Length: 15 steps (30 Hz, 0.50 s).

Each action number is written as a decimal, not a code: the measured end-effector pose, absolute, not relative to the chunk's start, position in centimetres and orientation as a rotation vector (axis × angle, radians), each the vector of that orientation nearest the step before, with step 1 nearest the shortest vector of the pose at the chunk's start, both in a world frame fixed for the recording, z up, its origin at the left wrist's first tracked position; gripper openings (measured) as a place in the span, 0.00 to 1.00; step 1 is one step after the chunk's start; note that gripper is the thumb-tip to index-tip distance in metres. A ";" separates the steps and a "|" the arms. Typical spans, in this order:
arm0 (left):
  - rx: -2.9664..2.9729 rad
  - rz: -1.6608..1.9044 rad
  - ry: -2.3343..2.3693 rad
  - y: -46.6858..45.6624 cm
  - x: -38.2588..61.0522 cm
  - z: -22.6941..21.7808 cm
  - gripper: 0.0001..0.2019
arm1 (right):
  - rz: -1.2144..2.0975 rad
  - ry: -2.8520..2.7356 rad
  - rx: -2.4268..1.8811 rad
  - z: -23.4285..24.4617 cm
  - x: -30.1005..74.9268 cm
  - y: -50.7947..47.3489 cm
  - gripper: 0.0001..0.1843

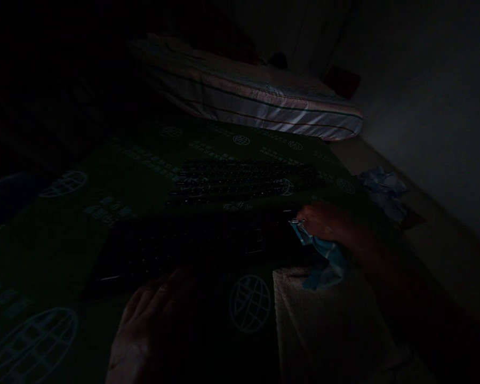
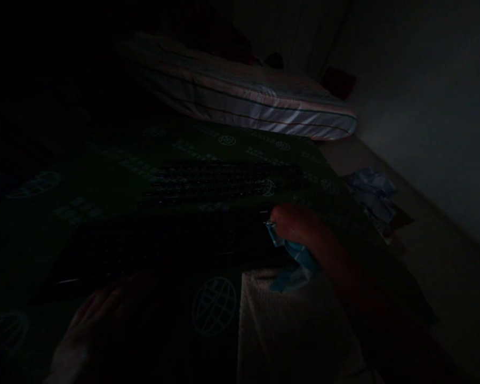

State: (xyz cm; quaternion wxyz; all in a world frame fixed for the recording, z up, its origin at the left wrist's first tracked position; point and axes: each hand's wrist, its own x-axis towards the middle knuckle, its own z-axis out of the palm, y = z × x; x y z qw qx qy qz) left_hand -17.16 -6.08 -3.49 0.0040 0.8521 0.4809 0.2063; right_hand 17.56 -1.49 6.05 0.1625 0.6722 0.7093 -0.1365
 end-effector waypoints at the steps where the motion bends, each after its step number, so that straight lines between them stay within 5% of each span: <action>1: 2.673 0.653 1.511 -6.1 -17.1 -3.6 0.17 | -0.385 2.018 1.922 6.1 17.6 -1.5 0.12; 15: 2.698 0.673 1.512 -5.8 -17.2 -4.1 0.18 | -0.317 1.963 1.868 6.6 17.2 -1.3 0.13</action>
